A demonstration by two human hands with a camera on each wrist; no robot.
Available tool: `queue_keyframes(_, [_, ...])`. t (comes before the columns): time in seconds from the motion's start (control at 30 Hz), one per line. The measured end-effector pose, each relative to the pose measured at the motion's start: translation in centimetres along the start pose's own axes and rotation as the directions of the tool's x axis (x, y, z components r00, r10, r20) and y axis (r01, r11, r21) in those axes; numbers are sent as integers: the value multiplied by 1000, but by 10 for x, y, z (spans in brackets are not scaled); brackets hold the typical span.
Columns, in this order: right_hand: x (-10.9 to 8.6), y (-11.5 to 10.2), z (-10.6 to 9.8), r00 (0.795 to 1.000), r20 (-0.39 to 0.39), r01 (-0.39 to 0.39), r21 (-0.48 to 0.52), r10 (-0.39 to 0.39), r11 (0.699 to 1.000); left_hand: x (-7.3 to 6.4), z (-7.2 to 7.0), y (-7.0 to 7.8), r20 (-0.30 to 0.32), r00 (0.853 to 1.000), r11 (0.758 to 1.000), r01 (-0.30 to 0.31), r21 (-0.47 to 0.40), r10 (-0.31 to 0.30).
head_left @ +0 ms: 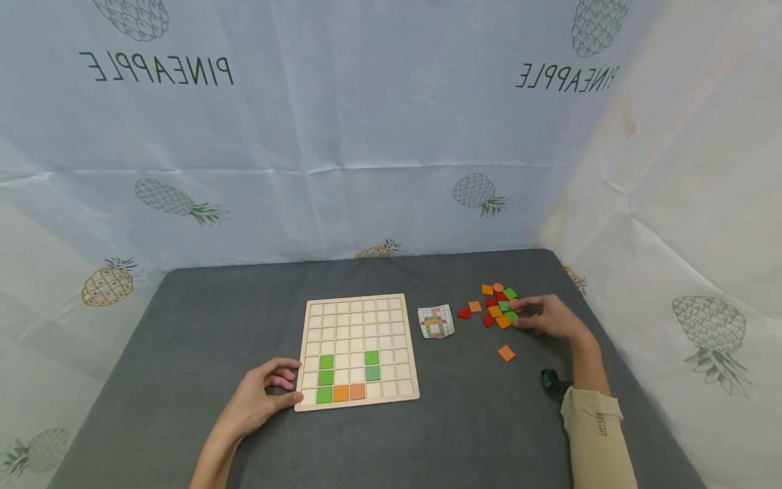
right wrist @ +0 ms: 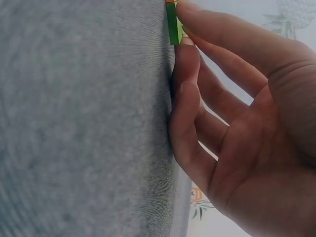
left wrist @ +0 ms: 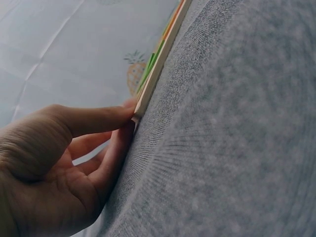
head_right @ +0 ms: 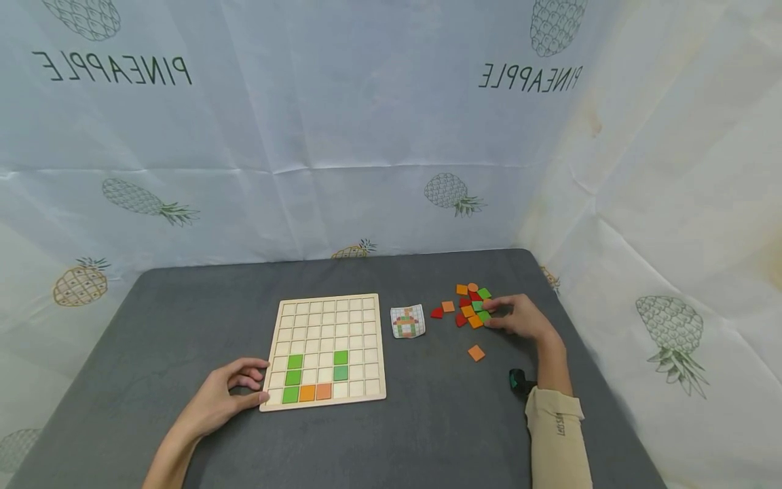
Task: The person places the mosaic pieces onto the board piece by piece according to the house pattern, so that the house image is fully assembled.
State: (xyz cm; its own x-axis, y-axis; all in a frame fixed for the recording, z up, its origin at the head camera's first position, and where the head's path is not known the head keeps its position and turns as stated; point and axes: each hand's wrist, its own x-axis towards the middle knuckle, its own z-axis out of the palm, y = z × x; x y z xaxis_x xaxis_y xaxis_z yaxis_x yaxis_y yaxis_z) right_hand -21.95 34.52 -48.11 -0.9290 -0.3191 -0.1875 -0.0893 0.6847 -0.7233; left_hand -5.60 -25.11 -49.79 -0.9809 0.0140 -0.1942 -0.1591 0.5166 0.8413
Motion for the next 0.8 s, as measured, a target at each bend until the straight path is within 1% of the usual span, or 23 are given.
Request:
queue_keyframes(0.27, [3, 1, 5, 999, -34, -3, 3, 3, 1000, -1, 1, 1, -7, 1000, 1000, 13, 10, -13])
queue_keyframes(0.37, [3, 1, 5, 999, -38, 6, -8, -7, 1000, -1, 1, 1, -9, 1000, 1000, 14, 11, -14])
queue_keyframes(0.47, [2, 0, 4, 999, -35, 12, -21, -13, 1000, -1, 1, 1, -8, 1000, 1000, 15, 11, -14])
queue_keyframes(0.6, [1, -2, 4, 999, -33, -4, -31, 3, 1000, -1, 1, 0, -4, 1000, 1000, 10, 12, -10])
queue_keyframes(0.7, [1, -2, 4, 999, -31, -17, -23, 16, 1000, -1, 1, 0, -1, 1000, 1000, 7, 8, -7])
queue_keyframes(0.8, [1, -2, 4, 1000, -15, -12, -15, 12, 1000, -1, 1, 0, 1, 1000, 1000, 5, 3, -5])
